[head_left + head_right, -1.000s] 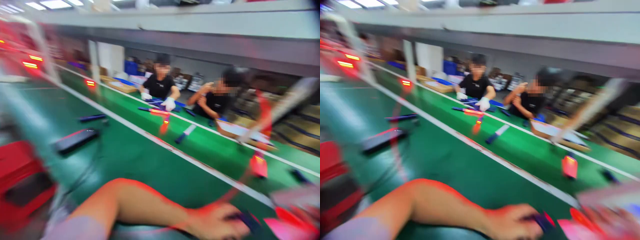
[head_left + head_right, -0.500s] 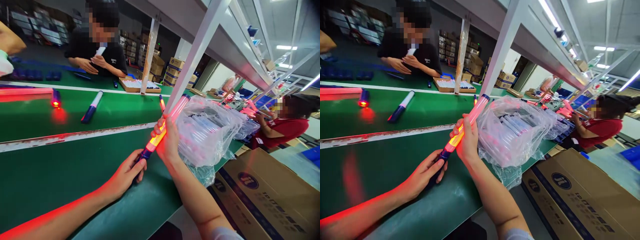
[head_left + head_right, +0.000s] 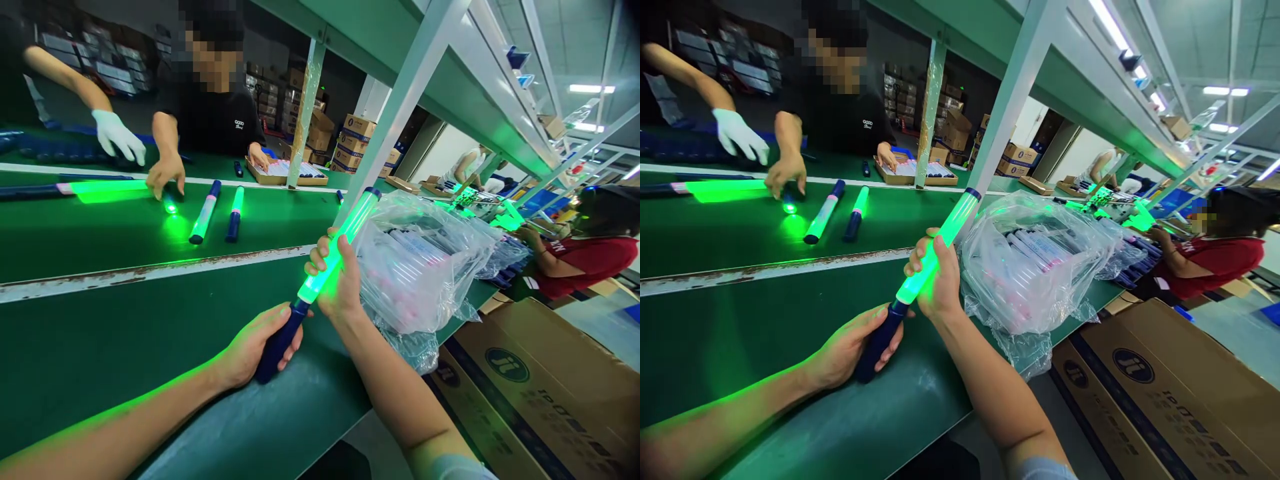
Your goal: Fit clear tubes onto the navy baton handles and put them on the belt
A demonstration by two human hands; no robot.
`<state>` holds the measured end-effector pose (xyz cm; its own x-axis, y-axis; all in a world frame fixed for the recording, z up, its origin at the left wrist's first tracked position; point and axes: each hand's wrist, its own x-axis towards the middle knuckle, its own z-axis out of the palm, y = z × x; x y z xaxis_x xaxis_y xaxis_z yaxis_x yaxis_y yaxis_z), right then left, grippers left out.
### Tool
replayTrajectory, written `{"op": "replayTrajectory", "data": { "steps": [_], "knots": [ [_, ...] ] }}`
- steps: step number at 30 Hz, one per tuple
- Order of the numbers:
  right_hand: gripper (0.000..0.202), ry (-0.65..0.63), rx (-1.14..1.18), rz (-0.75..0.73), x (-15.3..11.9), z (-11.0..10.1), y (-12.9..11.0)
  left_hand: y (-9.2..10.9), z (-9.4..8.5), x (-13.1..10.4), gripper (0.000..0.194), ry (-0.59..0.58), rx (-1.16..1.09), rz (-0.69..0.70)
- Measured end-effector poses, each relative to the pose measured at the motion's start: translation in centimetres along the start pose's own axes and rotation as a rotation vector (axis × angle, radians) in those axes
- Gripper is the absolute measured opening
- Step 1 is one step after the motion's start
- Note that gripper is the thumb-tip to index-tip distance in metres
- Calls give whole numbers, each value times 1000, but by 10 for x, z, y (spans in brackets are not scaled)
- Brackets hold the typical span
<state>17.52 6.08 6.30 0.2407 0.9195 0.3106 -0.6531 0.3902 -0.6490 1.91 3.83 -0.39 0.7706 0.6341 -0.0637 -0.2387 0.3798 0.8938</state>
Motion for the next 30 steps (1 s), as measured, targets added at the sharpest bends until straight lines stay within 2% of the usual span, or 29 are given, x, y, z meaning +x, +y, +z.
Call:
{"op": "replayTrajectory", "data": {
  "steps": [4, 8, 11, 14, 17, 20, 22, 26, 30],
  "knots": [
    [25, -15, 13, -18, 0, -2, -2, 2, 0, 0, 32, 25, -14, 66],
    [26, -143, -10, 50, 2, -3, -6, 1, -1, 1, 32, -58, -86, -20],
    [28, -118, -72, 14, 3, -1, -5, -1, -3, 0, 34, -115, -65, -50],
    [33, -72, -118, 11, 3, 4, -1, -3, -1, -1, 36, -119, -12, -40],
    [31, 7, -166, 26, 2, 10, 2, -7, 3, -3, 36, 10, 210, 59],
    [30, 135, -221, -60, -1, 15, 3, -10, 6, -4, 34, 194, 526, 166],
    [28, 125, -218, -80, -2, 17, 1, -11, 5, -3, 33, 212, 590, 184],
    [29, -66, -168, -47, -2, 14, 0, -9, 2, 0, 31, 93, 385, 154],
    [26, -115, -189, -49, -1, 9, 3, -9, 0, 1, 29, 41, 260, 146]
  ]
}}
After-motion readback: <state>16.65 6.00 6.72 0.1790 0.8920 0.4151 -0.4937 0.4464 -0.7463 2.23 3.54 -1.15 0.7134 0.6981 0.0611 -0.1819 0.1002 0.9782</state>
